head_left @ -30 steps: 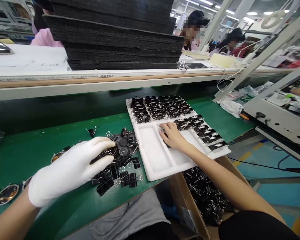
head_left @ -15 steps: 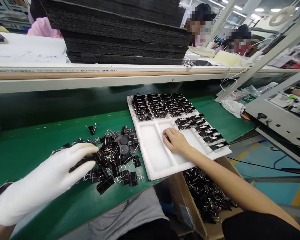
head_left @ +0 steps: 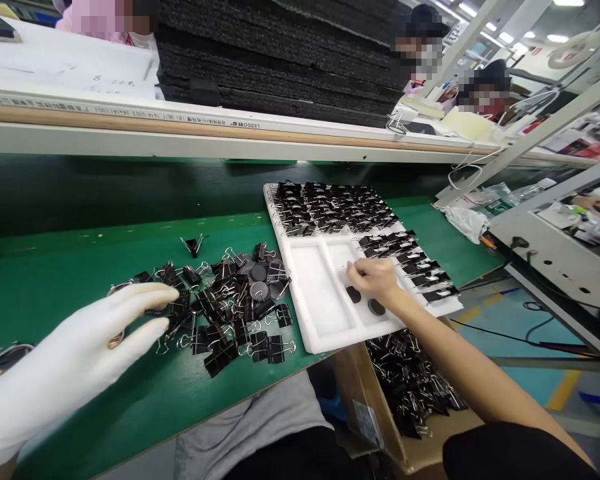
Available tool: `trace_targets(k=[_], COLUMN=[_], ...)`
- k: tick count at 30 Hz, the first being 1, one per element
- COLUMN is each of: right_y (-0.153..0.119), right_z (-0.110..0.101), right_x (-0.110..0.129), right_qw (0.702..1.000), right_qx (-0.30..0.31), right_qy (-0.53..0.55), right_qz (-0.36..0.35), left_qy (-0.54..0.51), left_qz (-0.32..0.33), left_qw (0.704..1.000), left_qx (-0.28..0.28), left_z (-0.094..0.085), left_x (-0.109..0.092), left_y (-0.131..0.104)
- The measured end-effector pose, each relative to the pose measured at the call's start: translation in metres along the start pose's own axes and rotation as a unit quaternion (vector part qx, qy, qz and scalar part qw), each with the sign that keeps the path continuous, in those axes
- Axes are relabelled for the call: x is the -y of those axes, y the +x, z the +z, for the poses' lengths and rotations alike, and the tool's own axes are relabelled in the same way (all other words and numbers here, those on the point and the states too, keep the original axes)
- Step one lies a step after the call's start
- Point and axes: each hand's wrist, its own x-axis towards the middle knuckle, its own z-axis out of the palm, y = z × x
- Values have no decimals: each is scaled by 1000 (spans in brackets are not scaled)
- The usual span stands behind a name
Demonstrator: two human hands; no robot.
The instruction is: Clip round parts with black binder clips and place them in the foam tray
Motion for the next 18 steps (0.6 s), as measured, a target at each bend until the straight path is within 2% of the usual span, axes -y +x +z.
trace_targets(k=[3, 5, 6, 8, 11, 14, 16, 18], right_y=[17, 22, 23, 22, 17, 12, 5, -6], right_z=[-12, -13, -10, 0, 8, -8, -27, -39], right_x=[15, 43, 61, 96, 127, 119, 97, 65], right_qw=[988, 964, 956, 956, 961, 939, 915, 924], right_qx=[-58, -36, 10, 131, 211, 258, 302, 284], right_qy=[85, 188, 222, 220, 171, 226, 266, 256], right_qz=[118, 186, 190, 143, 53, 24, 0, 26], left_qy=[-2, -12, -18, -27, -31, -30, -30, -28], left_qz=[-10, -20, -26, -39, -55, -101, -152, -202], left_qw=[1000, 1000, 999, 999, 998, 993, 984, 968], left_qx=[-3, 4, 8, 15, -8, -45, -84, -145], left_z=[-1, -1, -1, -2, -9, -24, -38, -51], left_x=[1, -3, -5, -9, -13, -15, -16, -13], left_y=[-2, -1, 0, 3, 4, -4, -13, -23])
